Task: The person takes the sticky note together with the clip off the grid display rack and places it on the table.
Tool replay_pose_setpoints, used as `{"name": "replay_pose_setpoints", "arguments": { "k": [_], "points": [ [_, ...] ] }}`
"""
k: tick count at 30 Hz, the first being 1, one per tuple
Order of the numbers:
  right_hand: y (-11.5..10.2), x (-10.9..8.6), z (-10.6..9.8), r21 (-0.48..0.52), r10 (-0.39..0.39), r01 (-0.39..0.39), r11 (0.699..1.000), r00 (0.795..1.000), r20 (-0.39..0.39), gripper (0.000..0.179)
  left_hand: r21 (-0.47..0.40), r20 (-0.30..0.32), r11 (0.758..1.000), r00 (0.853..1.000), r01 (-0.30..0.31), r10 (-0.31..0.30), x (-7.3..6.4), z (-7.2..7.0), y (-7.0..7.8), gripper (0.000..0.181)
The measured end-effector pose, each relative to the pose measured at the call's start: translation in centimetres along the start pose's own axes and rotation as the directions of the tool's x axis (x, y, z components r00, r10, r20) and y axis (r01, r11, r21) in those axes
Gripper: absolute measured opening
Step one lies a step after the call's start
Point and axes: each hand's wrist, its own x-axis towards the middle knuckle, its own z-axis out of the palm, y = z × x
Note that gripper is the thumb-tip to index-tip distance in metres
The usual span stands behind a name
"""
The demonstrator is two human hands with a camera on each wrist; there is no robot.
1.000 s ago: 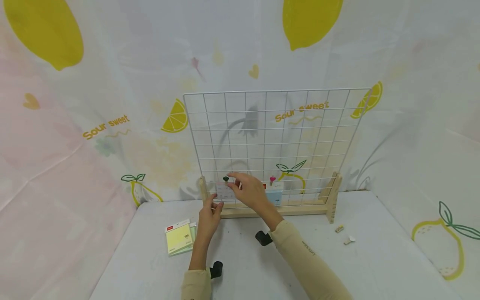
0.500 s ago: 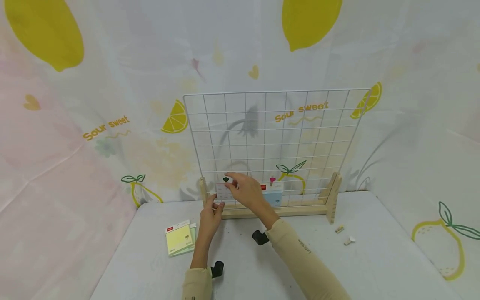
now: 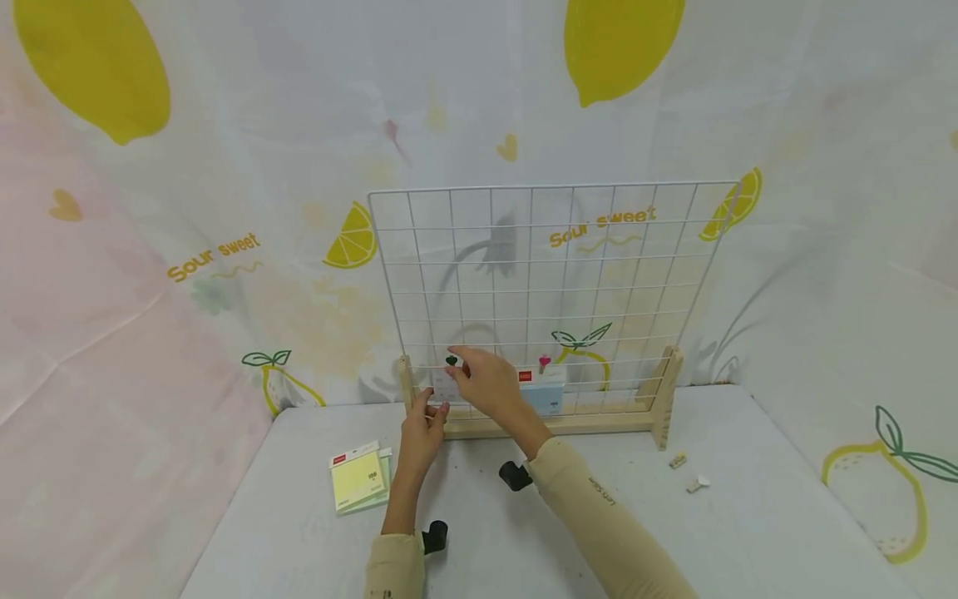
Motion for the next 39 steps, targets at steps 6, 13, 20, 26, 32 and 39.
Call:
{"name": "replay_pose_setpoints", "arguments": {
  "k": [6, 13, 20, 26, 32, 39],
  "points": [
    [-0.2, 0.1, 0.3, -0.007, 0.021, -0.021, 1.000, 0.999, 0.030, 0.037, -0.016, 0.010, 1.000, 1.000, -0.001, 0.001, 0.0, -0.2, 0.2, 0.045],
    [-0.1, 0.1, 0.7, -0.017, -0.004, 0.004, 1.000, 1.000, -0.011, 0.028, -0.027, 0.005, 1.000, 1.000, 0.003, -0.003, 0.0, -0.2, 0.3, 0.042],
    [0.2, 0.1, 1.2, -0.021, -0.016, 0.014, 1.000, 0.996, -0.084, 0.021, -0.043, 0.002, 0.999, 1.000, 0.006, -0.006, 0.1, -0.1, 0.3, 0.042],
    [0.3, 0.1, 1.4, -0.019, -0.020, 0.018, 1.000, 0.993, -0.118, 0.016, -0.054, -0.017, 0.999, 1.000, -0.006, 0.005, 0.1, 0.0, 0.3, 0.035],
    [0.3, 0.0, 1.3, -0.019, -0.027, 0.024, 1.000, 0.986, -0.165, 0.012, -0.050, -0.067, 0.998, 0.997, -0.028, 0.025, 0.2, 0.2, 0.3, 0.020],
    [0.1, 0.0, 1.3, -0.017, -0.014, 0.012, 1.000, 0.985, -0.170, 0.010, -0.051, -0.121, 0.997, 0.991, -0.057, 0.051, 0.0, 0.3, 0.5, 0.010]
  ]
}}
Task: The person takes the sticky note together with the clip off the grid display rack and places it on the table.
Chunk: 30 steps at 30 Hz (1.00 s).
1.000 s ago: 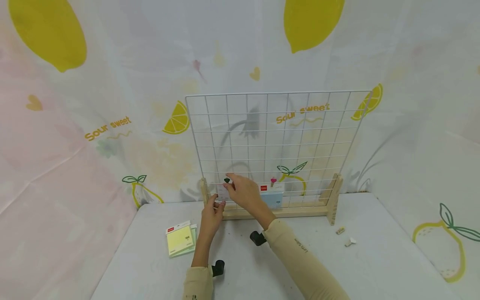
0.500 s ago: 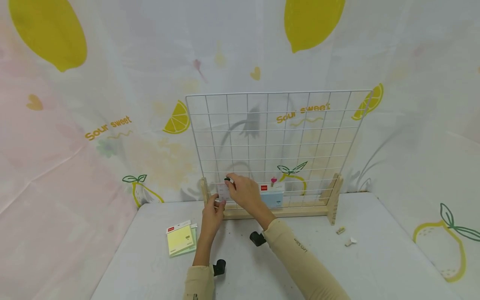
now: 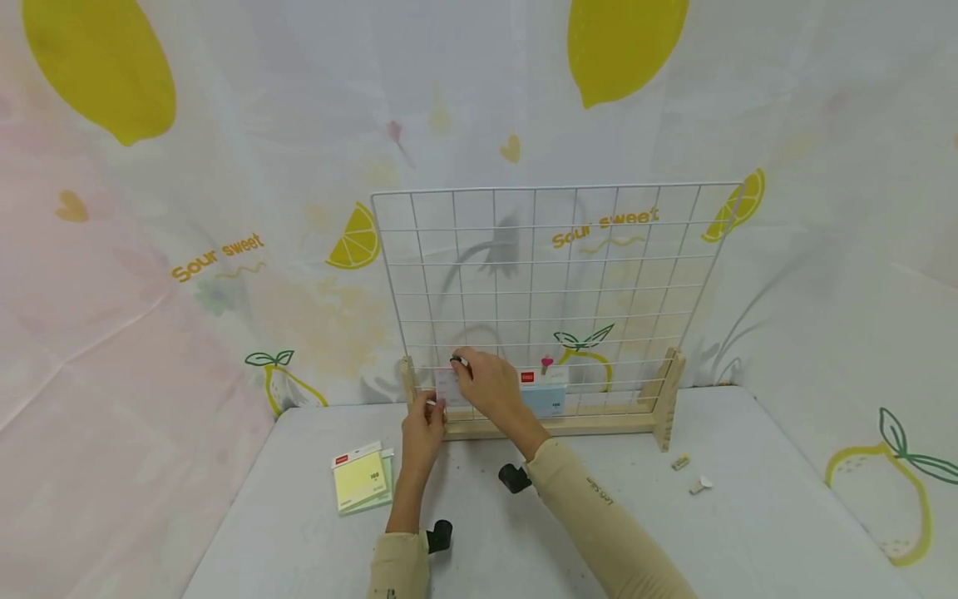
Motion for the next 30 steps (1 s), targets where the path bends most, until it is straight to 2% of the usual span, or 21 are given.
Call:
{"name": "replay_pose_setpoints", "arguments": {
  "k": [6, 13, 23, 30],
  "points": [
    [-0.09, 0.10, 0.11, 0.023, 0.028, -0.029, 0.999, 0.999, 0.018, 0.009, -0.039, -0.022, 0.999, 1.000, -0.016, 0.016, -0.13, 0.13, -0.23, 0.008],
    [-0.37, 0.14, 0.14, 0.037, 0.014, -0.013, 0.999, 1.000, -0.022, 0.008, -0.078, -0.010, 0.994, 0.997, 0.081, -0.082, -0.09, -0.17, 0.18, 0.009],
    [-0.56, 0.35, -0.05, 0.063, -0.007, 0.010, 0.998, 0.999, -0.050, 0.009, -0.105, -0.010, 0.990, 0.995, 0.097, -0.099, -0.06, -0.22, 0.07, 0.009],
    [-0.31, 0.24, 0.15, 0.085, -0.034, 0.043, 0.995, 0.993, -0.115, 0.010, -0.120, -0.009, 0.988, 0.995, 0.098, -0.100, -0.08, -0.39, 0.02, 0.009]
  ]
}}
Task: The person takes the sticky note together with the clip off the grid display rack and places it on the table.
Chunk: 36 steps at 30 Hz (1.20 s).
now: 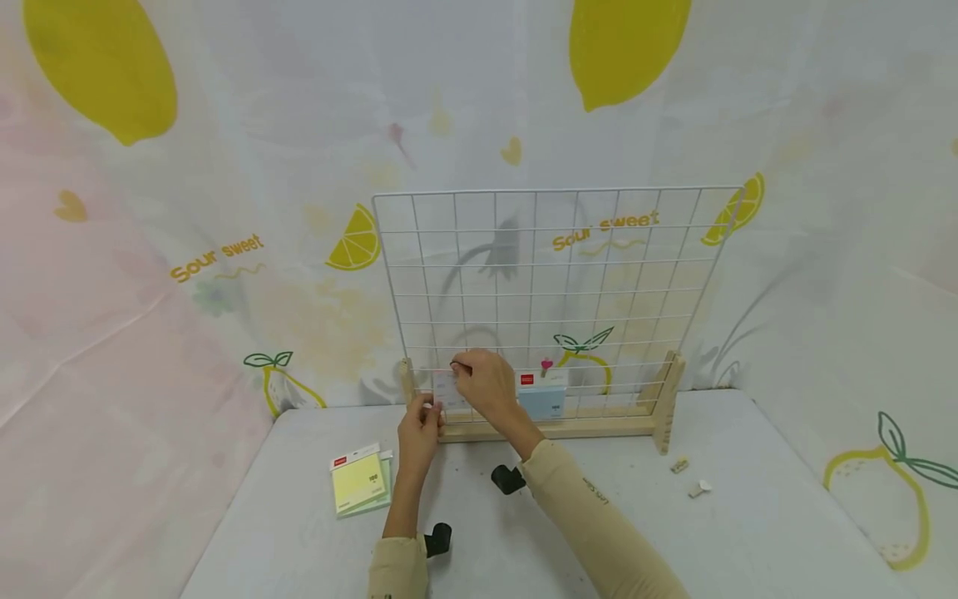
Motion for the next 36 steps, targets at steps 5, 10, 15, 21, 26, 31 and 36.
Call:
{"name": "replay_pose_setpoints", "arguments": {
  "k": [5, 10, 15, 21, 26, 31, 36],
  "points": [
    [0.1, -0.2, 0.2, 0.018, -0.017, 0.018, 1.000, 0.999, -0.046, 0.011, -0.008, 0.004, 1.000, 1.000, 0.004, -0.004, 0.0, -0.1, -0.1, 0.008],
    [0.1, -0.2, 0.2, 0.030, -0.010, 0.013, 0.999, 0.997, -0.078, 0.010, -0.013, 0.011, 1.000, 1.000, -0.005, 0.005, -0.1, -0.1, -0.4, 0.009],
    [0.0, 0.1, 0.0, 0.027, -0.035, 0.038, 0.999, 0.995, -0.095, 0.008, -0.033, 0.014, 0.999, 1.000, -0.015, 0.015, -0.1, -0.2, -0.1, 0.008],
    [0.0, 0.3, -0.1, 0.030, -0.038, 0.041, 0.999, 0.995, -0.097, 0.009, -0.025, 0.021, 0.999, 1.000, -0.021, 0.022, -0.3, -0.5, 0.2, 0.009],
    [0.1, 0.1, -0.2, 0.043, -0.026, 0.030, 0.999, 0.995, -0.092, 0.010, -0.017, 0.022, 1.000, 1.000, -0.018, 0.018, -0.3, -0.5, 0.3, 0.009],
    [0.0, 0.2, -0.5, 0.051, -0.031, 0.036, 0.998, 0.995, -0.096, 0.009, -0.013, 0.018, 1.000, 1.000, -0.016, 0.016, -0.2, -0.6, 0.3, 0.009],
    [-0.1, 0.2, -0.9, 0.057, -0.030, 0.035, 0.998, 0.995, -0.090, 0.008, -0.004, 0.013, 1.000, 1.000, -0.014, 0.014, -0.3, -0.7, 0.4, 0.008]
  ]
}}
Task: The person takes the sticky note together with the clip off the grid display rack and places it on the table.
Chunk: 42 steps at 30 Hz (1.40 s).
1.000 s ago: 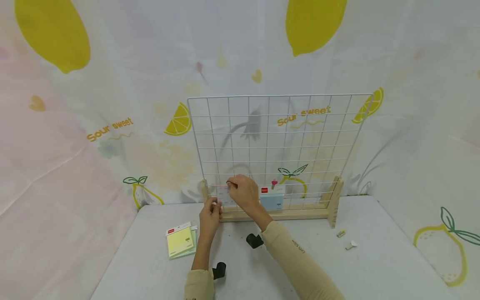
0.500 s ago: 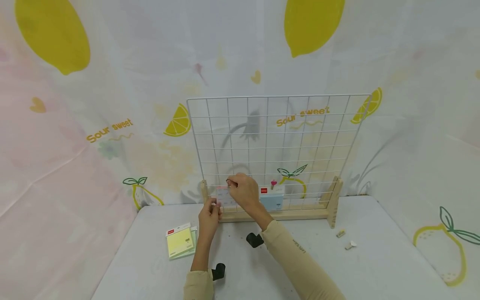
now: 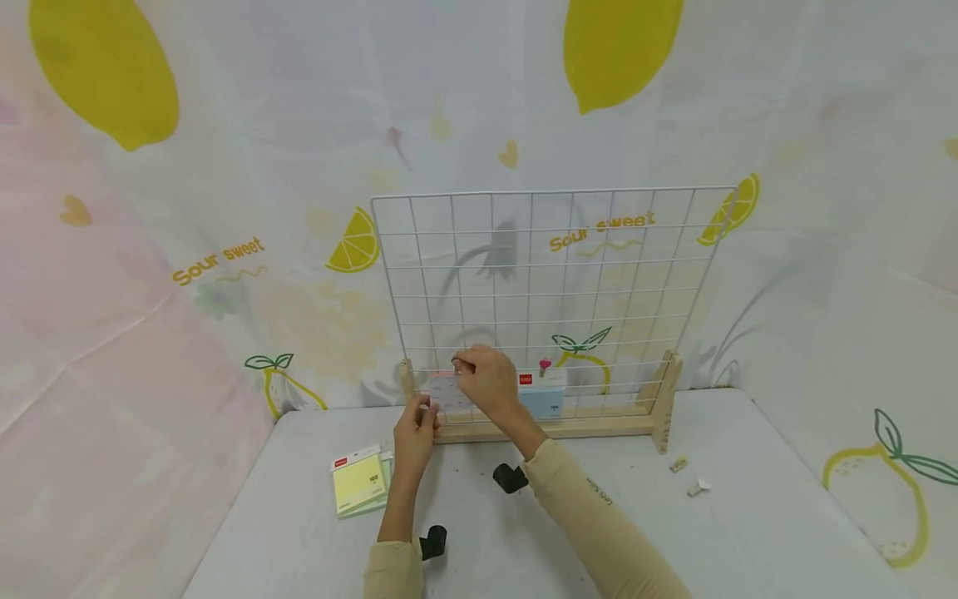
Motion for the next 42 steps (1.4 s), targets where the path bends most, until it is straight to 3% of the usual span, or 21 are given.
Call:
{"name": "replay_pose_setpoints", "arguments": {
  "k": [8, 17, 35, 42],
  "points": [
    [0.2, 0.1, -0.6, 0.018, 0.001, -0.001, 1.000, 1.000, 0.010, 0.009, 0.024, -0.010, 1.000, 1.000, -0.007, 0.007, -0.2, -0.3, -0.1, 0.009],
    [0.6, -0.3, -0.8, 0.030, -0.004, 0.003, 1.000, 0.999, 0.047, 0.009, -0.017, -0.006, 1.000, 1.000, 0.022, -0.022, -0.6, -0.9, 0.1, 0.013],
    [0.5, -0.3, -2.3, 0.041, 0.007, -0.011, 0.999, 0.994, 0.108, 0.009, -0.029, -0.028, 1.000, 1.000, -0.002, 0.001, -0.7, -1.4, -0.3, 0.014],
    [0.6, -0.4, -2.9, 0.016, 0.013, -0.015, 1.000, 0.990, 0.140, 0.008, -0.036, -0.018, 0.999, 1.000, 0.019, -0.020, -0.8, -1.7, -0.2, 0.012]
  ]
}}
